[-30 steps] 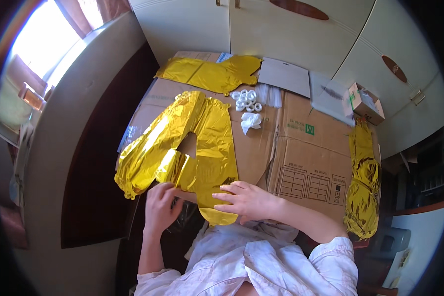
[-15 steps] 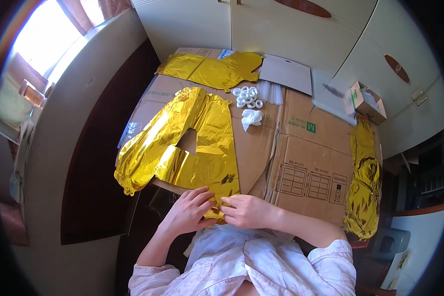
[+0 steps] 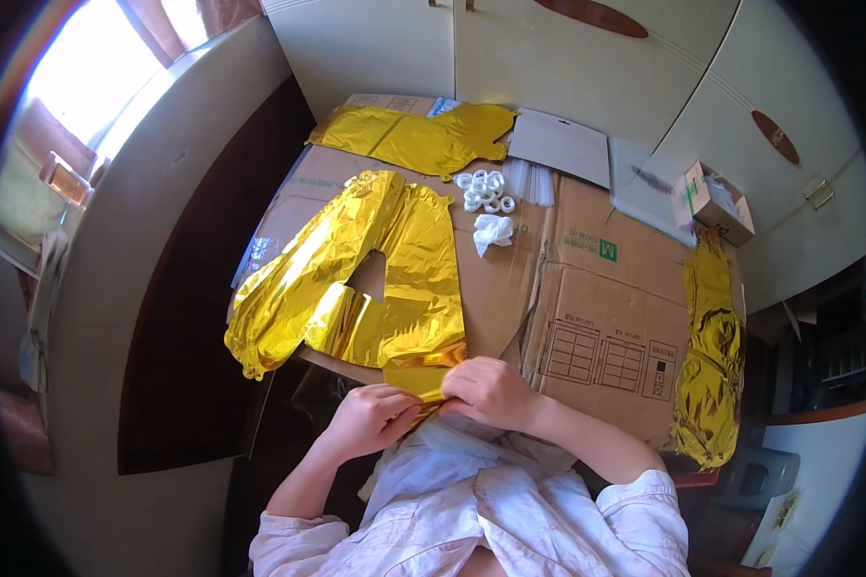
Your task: Folding and organizing gold foil balloon letters on a table surface.
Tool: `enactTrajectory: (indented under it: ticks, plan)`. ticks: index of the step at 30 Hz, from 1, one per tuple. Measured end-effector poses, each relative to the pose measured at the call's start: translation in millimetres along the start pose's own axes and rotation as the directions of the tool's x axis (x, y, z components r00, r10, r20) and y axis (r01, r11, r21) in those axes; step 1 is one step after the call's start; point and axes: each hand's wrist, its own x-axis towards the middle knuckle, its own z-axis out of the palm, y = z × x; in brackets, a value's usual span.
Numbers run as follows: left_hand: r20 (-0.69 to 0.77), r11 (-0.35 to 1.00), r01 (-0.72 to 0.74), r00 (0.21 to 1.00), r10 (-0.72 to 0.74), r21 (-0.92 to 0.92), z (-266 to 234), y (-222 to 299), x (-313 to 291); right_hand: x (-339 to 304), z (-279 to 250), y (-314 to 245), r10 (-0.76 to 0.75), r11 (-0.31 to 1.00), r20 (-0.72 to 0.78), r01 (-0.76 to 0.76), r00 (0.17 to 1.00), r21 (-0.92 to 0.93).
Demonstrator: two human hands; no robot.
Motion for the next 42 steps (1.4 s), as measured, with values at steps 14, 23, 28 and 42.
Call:
enactTrajectory:
  ticks: [14,23,28,42]
  plan:
    - [-0.516,0.755,0.191,0.624,-0.587,-0.628,-55.2,-77.9,-1.1,-1.5,0.5,6.4,-0.04,0.988,0.282,0.08,0.959,-0.132]
    - [-0.674,0.808,0.122,0.489,-0.554,-0.576,-95.6,-117.7,-20.3,61.3,24.9,38.9,0.31,0.896,0.104,-0.254,0.945,-0.365]
    - [-0.671,0.824,0.142,0.513,-0.535,-0.549,-81.7,-117.7,-17.8,101.1,33.0,93.7,0.098,0.846,-0.06,-0.115,0.993,-0.52]
    - [-0.805,0.887,0.194,0.371,-0.462,-0.42,-100.0,-128.6,-55.4,160.4,11.9,113.9,0.505,0.69,0.057,-0.363,0.861,-0.626]
